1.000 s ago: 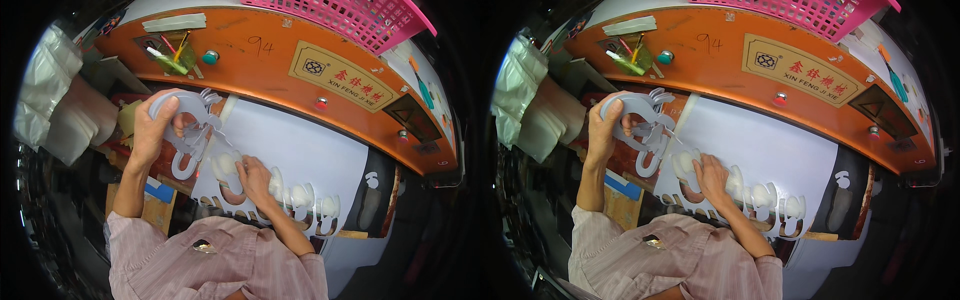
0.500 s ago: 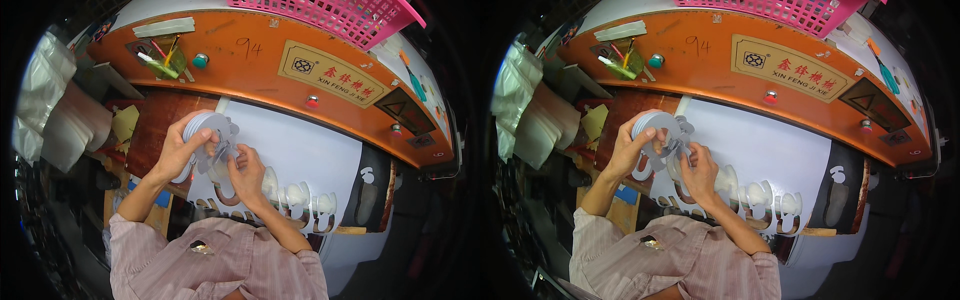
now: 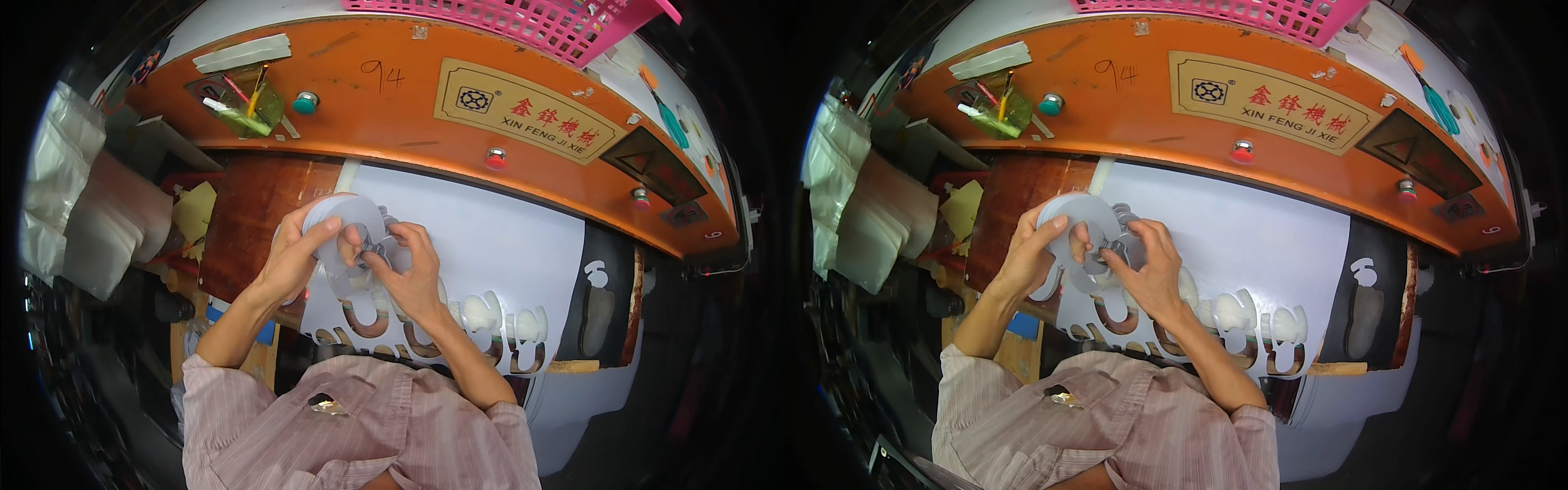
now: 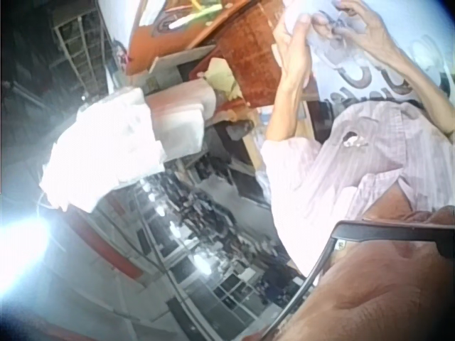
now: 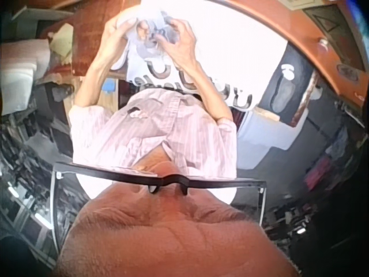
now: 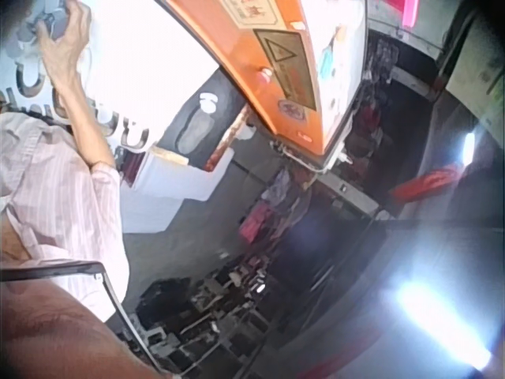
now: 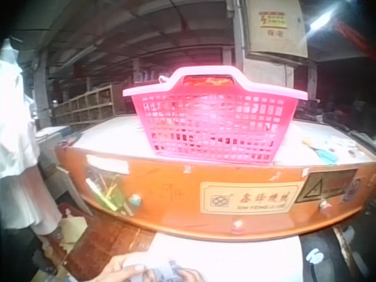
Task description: The person repeatedly places white sticker sheets on a machine's conveyor, rubs them with a grey pad, and peels off the cut-out shapes. The peeled shapes are gathered and stacked, while the remaining sheets are discarded.
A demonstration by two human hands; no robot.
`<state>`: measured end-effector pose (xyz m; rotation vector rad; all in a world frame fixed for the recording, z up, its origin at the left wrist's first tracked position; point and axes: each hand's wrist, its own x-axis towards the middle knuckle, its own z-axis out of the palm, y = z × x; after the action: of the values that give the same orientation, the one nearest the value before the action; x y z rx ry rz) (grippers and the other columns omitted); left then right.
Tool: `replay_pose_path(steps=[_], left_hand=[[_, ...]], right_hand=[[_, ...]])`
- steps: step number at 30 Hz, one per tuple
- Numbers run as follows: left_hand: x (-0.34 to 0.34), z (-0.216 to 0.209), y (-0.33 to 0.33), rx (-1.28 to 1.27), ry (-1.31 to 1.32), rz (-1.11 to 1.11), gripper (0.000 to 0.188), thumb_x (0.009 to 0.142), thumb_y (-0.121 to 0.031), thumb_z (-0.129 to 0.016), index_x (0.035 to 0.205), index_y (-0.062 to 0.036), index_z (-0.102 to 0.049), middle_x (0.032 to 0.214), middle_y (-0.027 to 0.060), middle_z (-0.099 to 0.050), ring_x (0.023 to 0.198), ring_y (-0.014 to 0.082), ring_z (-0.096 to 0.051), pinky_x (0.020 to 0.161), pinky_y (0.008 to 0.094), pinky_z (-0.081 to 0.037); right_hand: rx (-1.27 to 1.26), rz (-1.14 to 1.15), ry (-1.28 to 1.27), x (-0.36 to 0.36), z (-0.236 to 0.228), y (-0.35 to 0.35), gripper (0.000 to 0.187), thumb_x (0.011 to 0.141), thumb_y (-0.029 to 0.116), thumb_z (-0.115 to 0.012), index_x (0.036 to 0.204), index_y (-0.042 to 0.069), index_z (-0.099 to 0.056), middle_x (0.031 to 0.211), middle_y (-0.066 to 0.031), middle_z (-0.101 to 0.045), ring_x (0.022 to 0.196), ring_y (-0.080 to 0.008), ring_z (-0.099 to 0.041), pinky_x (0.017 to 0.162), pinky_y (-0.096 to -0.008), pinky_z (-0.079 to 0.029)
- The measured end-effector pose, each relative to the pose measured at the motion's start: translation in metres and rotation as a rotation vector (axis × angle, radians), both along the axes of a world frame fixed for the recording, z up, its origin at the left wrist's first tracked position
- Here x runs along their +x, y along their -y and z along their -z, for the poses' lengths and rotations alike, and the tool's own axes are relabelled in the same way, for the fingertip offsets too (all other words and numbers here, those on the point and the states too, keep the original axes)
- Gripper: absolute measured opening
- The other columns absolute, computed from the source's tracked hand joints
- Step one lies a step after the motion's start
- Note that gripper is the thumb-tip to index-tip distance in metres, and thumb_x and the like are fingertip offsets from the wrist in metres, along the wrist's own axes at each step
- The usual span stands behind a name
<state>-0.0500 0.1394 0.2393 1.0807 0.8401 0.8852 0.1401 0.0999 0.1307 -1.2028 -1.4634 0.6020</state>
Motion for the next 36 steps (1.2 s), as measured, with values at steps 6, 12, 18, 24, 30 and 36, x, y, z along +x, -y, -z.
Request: replay_pose_path(steps=[6,12,18,24,30,36], left_hand=[[0.001,0.006,0.001,0.029,-0.028,0.023,0.048,0.102,-0.029,-0.063,0.136,0.005,-0.059,0.09,0.0104,-0.069,0.074,0.0176,-0.066,0.082,0.0345,-0.056],[-0.005,0.015,-0.003,-0.014,-0.012,-0.024,0.047,0.101,-0.025,-0.063,0.137,0.0038,-0.058,0.089,0.0103,-0.069,0.075,0.0174,-0.066,0.079,0.0322,-0.056],[-0.007,0.026,-0.001,-0.025,-0.071,-0.023,0.043,0.103,-0.018,-0.062,0.14,0.0039,-0.056,0.089,0.0078,-0.069,0.075,0.0164,-0.065,0.085,0.0323,-0.056],[-0.006,0.028,0.001,-0.139,0.076,-0.023,0.042,0.103,-0.017,-0.062,0.139,0.0046,-0.057,0.081,0.0051,-0.063,0.071,0.0158,-0.062,0.079,0.0335,-0.056],[0.009,0.026,0.007,-0.111,-0.012,0.106,0.04,0.101,-0.013,-0.067,0.137,0.0035,-0.059,0.087,0.0063,-0.068,0.076,0.0152,-0.066,0.077,0.0317,-0.056],[0.005,0.024,0.015,0.156,-0.319,0.087,0.041,0.096,-0.01,-0.075,0.133,0.002,-0.062,0.098,0.0061,-0.072,0.083,0.0109,-0.067,0.078,0.0291,-0.056]], right_hand=[[-0.038,0.032,-0.115,-0.01,0.011,0.001,0.026,0.08,0.008,-0.082,0.098,0.0,-0.065,0.097,-0.014,-0.069,0.087,-0.0271,-0.069,0.075,-0.0366,-0.054],[-0.266,-0.044,-0.169,0.005,-0.005,0.011,0.019,0.084,0.008,-0.075,0.099,-0.001,-0.067,0.096,-0.0154,-0.07,0.085,-0.027,-0.069,0.075,-0.0356,-0.053],[-0.242,-0.098,-0.021,0.018,-0.008,-0.006,0.033,0.086,0.007,-0.073,0.117,-0.002,-0.069,0.118,-0.0161,-0.069,0.111,-0.0265,-0.064,0.097,-0.037,-0.049],[-0.092,-0.15,-0.046,0.015,-0.002,-0.002,0.05,0.082,0.012,-0.078,0.128,-0.002,-0.063,0.138,-0.0172,-0.059,0.126,-0.0339,-0.057,0.105,-0.0434,-0.048],[0.032,-0.112,0.124,0.011,-0.004,-0.008,0.054,0.078,0.012,-0.081,0.127,-0.001,-0.062,0.129,-0.0185,-0.063,0.118,-0.0368,-0.06,0.098,-0.0448,-0.05],[0.066,-0.103,0.276,0.009,0.008,-0.008,0.051,0.073,0.006,-0.079,0.121,0.0,-0.062,0.107,-0.0164,-0.068,0.099,-0.0386,-0.064,0.086,-0.0461,-0.051]])
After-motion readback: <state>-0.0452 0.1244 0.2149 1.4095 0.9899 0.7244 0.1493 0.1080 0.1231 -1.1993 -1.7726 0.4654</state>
